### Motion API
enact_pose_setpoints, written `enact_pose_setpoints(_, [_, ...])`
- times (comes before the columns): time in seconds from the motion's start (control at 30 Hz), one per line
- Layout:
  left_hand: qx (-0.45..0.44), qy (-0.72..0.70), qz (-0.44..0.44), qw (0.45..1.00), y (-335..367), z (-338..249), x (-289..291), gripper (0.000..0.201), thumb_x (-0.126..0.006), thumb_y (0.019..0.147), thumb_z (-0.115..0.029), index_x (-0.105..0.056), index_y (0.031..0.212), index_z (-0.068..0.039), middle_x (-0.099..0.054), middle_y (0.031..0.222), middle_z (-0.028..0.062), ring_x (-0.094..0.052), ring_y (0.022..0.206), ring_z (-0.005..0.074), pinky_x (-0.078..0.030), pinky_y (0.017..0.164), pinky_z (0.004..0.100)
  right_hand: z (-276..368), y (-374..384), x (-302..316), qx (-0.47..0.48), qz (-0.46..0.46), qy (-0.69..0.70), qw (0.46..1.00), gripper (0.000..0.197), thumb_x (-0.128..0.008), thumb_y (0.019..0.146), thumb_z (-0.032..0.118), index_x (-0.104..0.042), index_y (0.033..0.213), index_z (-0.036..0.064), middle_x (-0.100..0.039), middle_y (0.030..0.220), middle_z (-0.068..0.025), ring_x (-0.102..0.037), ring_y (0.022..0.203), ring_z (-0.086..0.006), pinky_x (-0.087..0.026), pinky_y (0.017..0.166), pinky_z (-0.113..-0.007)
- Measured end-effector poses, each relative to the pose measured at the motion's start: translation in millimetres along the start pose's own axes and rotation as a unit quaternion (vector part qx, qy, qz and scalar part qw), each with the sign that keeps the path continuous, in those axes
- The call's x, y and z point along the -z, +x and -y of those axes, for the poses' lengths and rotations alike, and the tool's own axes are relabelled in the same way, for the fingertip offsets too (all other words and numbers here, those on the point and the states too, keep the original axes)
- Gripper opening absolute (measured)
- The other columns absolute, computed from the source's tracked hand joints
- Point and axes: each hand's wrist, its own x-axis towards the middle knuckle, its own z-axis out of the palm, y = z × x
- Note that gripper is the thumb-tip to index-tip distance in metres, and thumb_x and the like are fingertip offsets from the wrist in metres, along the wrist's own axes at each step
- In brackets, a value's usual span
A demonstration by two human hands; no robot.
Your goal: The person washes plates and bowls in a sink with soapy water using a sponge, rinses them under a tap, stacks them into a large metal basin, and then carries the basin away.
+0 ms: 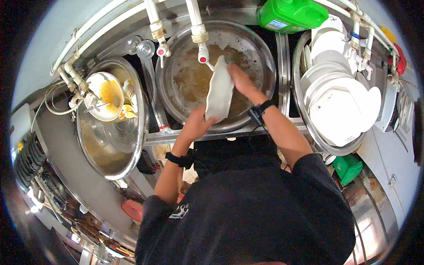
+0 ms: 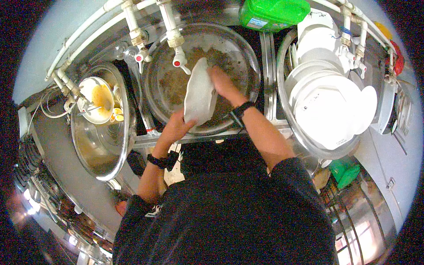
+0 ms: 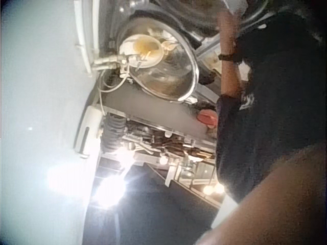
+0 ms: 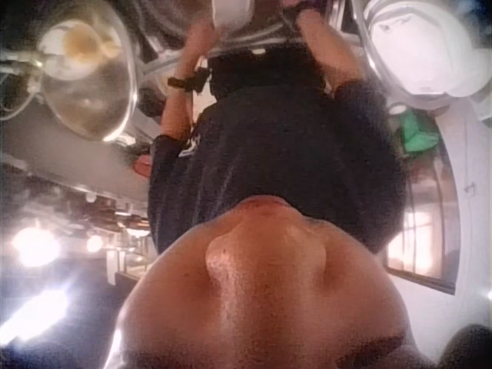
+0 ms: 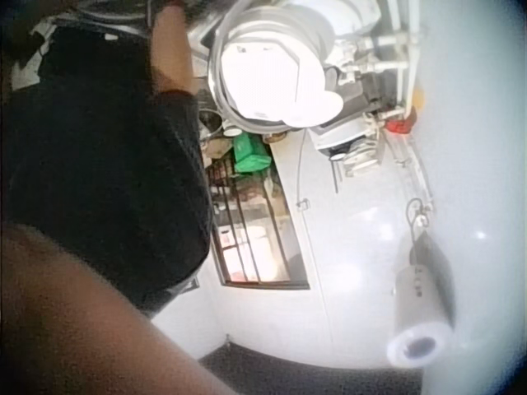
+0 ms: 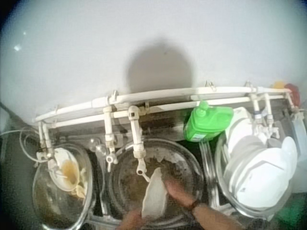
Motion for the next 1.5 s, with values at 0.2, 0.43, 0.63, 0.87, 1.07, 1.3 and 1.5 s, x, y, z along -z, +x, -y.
enact_pose_setpoints(0.2, [0.05, -0.13, -0.178, 0.974, 45, -21, 16, 0.035, -0.064, 0.092, -0.021, -0.057, 0.117, 0.003, -0.067, 0.102, 0.0153, -0.064, 0.09, 0.023, -0.05, 0.078, 0.0359, 92, -69, -37, 0.338, -0.071, -0.109, 0.932, 0.04, -0.058, 0.091, 0.024, -0.054, 0.119, -0.0036, -0.055, 0.118, -0.0278, -0.05, 0.111, -0.0465, -0.039, 0.1, -0.052])
enact_pose_setpoints(0.43, [0.115, 0.005, -0.166, 0.979, 21, -17, 6, 0.034, -0.058, 0.095, -0.025, -0.061, 0.11, 0.005, -0.068, 0.092, 0.02, -0.066, 0.084, 0.031, -0.05, 0.076, 0.0386, 67, -13, -31, 0.148, 0.075, -0.286, 0.944, 0.036, -0.051, 0.094, 0.025, -0.058, 0.117, -0.0023, -0.056, 0.117, -0.0258, -0.051, 0.113, -0.0438, -0.035, 0.106, -0.047])
enact_pose_setpoints(0.63, [0.079, -0.05, -0.085, 0.992, -21, 26, -17, 0.034, -0.062, 0.093, -0.021, -0.06, 0.117, 0.003, -0.068, 0.1, 0.0251, -0.068, 0.094, 0.0346, -0.051, 0.081, 0.0396, 57, 22, -5, -0.091, 0.142, 0.155, 0.973, 0.063, -0.033, 0.103, 0.051, -0.055, 0.131, -0.0011, -0.061, 0.126, -0.0133, -0.054, 0.113, -0.0215, -0.037, 0.103, -0.034])
enact_pose_setpoints(0.87, [-0.002, 0.002, 0.02, 1.0, -5, 23, -22, 0.039, -0.067, 0.089, -0.016, -0.053, 0.12, 0.002, -0.066, 0.1, 0.0218, -0.064, 0.089, 0.0321, -0.05, 0.083, 0.0382, 18, 0, -17, 0.038, 0.05, -0.02, 0.998, 0.046, -0.038, 0.103, 0.04, -0.055, 0.112, -0.0014, -0.06, 0.107, -0.0136, -0.053, 0.094, -0.0219, -0.042, 0.089, -0.038])
enact_pose_setpoints(1.07, [0.04, -0.113, -0.244, 0.962, 35, -37, -12, 0.036, -0.067, 0.091, -0.017, -0.053, 0.116, 0.004, -0.064, 0.11, 0.0123, -0.06, 0.097, 0.0175, -0.048, 0.085, 0.0328, 74, -72, -39, 0.227, 0.012, -0.153, 0.962, 0.025, -0.047, 0.097, 0.022, -0.054, 0.103, -0.001, -0.055, 0.102, -0.0224, -0.052, 0.096, -0.0395, -0.042, 0.086, -0.046])
enact_pose_setpoints(1.3, [0.083, -0.203, -0.27, 0.938, 11, 2, -27, 0.04, -0.06, 0.096, -0.024, -0.052, 0.122, 0.006, -0.065, 0.11, 0.0151, -0.061, 0.1, 0.0213, -0.048, 0.087, 0.0348, 90, -51, -47, 0.36, 0.025, -0.109, 0.926, 0.019, -0.046, 0.097, 0.019, -0.055, 0.101, 0.0022, -0.051, 0.111, -0.021, -0.049, 0.11, -0.044, -0.039, 0.096, -0.053])
enact_pose_setpoints(1.5, [0.079, -0.149, -0.251, 0.953, -15, 17, -26, 0.042, -0.07, 0.088, -0.015, -0.053, 0.121, 0.005, -0.067, 0.11, 0.0165, -0.064, 0.098, 0.022, -0.05, 0.087, 0.0341, 96, 3, -55, 0.183, 0.183, -0.084, 0.962, 0.032, -0.043, 0.101, 0.031, -0.053, 0.098, 0.0007, -0.052, 0.108, -0.018, -0.055, 0.1, -0.0372, -0.045, 0.087, -0.045])
